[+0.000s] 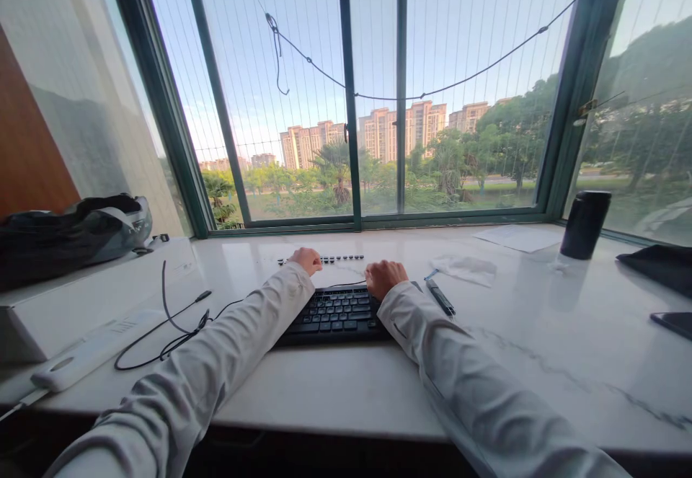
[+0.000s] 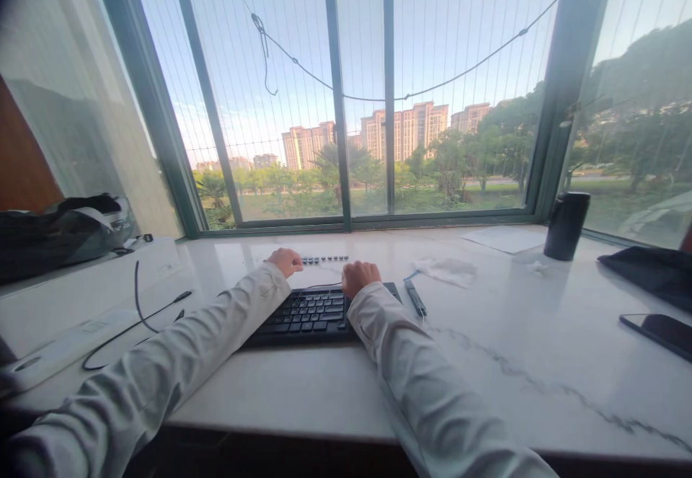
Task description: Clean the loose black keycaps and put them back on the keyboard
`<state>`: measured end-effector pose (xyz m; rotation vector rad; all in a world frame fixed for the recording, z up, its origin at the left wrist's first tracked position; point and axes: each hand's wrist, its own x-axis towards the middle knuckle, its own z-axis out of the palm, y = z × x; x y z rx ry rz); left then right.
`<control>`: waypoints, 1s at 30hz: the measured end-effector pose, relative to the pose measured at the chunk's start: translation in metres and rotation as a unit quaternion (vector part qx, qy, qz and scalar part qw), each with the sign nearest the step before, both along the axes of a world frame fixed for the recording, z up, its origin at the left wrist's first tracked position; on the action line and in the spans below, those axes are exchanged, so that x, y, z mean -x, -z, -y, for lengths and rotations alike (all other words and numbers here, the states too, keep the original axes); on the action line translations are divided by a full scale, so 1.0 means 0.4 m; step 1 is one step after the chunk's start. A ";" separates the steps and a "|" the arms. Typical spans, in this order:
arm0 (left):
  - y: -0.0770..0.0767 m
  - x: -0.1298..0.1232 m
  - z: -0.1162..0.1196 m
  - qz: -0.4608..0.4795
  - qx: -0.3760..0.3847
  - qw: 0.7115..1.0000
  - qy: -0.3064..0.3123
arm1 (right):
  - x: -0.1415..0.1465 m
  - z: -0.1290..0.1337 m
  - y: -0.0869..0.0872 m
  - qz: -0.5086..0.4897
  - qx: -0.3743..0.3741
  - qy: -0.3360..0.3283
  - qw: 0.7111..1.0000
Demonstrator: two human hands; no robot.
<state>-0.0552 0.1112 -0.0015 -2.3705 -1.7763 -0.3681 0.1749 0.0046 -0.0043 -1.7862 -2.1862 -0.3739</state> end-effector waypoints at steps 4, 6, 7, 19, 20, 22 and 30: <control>0.008 -0.051 -0.081 -0.044 -0.006 0.999 0.006 | -0.008 -0.013 0.009 -0.007 0.006 0.001 1.000; 0.018 -0.076 -0.109 -0.062 -0.008 0.998 0.009 | -0.009 -0.014 0.010 -0.001 0.005 -0.002 1.000; 0.024 -0.087 -0.119 -0.071 -0.008 0.997 0.010 | -0.010 -0.014 0.009 0.002 0.004 -0.002 1.000; 0.039 -0.125 -0.107 -0.116 -0.034 0.991 0.051 | -0.014 -0.026 0.011 -0.009 -0.007 -0.046 0.999; 0.030 -0.126 -0.094 -0.113 -0.042 0.991 0.060 | -0.014 -0.027 0.011 -0.017 -0.012 -0.056 0.998; 0.008 -0.125 -0.061 -0.100 -0.061 0.990 0.078 | -0.014 -0.027 0.010 -0.024 -0.033 -0.077 0.996; -0.056 -0.121 0.103 0.037 -0.165 0.978 0.123 | 0.000 -0.039 0.006 -0.070 -0.121 -0.127 0.982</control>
